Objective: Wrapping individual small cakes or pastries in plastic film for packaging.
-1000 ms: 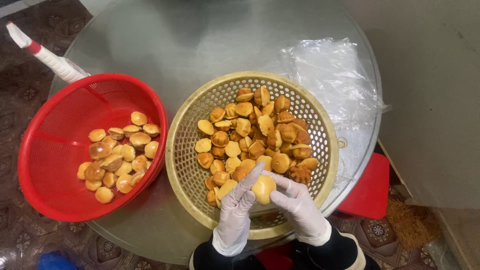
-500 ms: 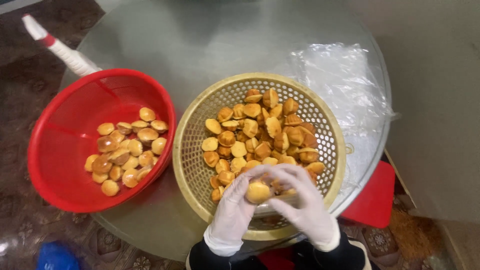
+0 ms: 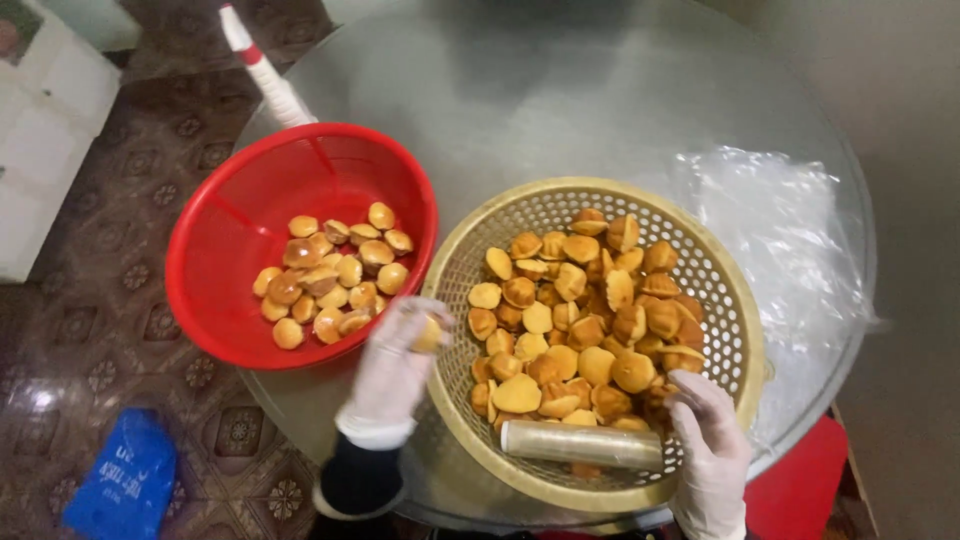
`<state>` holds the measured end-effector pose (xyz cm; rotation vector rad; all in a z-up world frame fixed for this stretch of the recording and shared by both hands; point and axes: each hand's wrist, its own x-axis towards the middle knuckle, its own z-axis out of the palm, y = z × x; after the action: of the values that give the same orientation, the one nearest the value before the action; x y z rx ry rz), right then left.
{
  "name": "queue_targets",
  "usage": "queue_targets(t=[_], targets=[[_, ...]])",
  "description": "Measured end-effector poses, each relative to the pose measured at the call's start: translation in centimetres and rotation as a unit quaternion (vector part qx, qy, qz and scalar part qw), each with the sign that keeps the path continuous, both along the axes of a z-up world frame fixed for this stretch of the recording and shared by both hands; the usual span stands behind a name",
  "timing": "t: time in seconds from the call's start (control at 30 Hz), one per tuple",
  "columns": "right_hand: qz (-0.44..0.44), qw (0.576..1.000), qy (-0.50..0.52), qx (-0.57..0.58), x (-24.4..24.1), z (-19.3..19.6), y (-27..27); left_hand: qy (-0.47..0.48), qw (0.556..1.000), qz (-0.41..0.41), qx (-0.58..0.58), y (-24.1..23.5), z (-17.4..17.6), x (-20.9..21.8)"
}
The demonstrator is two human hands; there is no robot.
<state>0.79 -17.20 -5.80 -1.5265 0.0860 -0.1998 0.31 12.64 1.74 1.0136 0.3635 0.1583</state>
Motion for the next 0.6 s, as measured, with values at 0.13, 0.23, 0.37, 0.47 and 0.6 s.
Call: queue_targets(t=[0.13,0.23,0.37,0.47,0.6], targets=[[-0.004,0.999,-0.002,0.038,0.0,-0.9,-0.3,-0.053,0.988,0.117,0.089,6.8,0.1,1.1],[-0.017,0.997,-0.028,0.076,0.0,-1.3,-0.1,-0.016,0.973,0.173,0.153,12.2,-0.4,2.2],[-0.048,0.994,-0.043,0.086,0.0,-1.3,0.3,0.114,0.918,0.173,0.338,16.8,-2.1,3.1],[-0.048,0.994,-0.051,0.082,-0.1,-1.1,0.3,0.209,0.863,0.081,0.452,18.3,-4.0,3.6],[-0.048,0.994,-0.054,0.076,-0.2,-1.2,0.2,0.271,0.791,-0.032,0.547,19.0,-7.4,3.7]])
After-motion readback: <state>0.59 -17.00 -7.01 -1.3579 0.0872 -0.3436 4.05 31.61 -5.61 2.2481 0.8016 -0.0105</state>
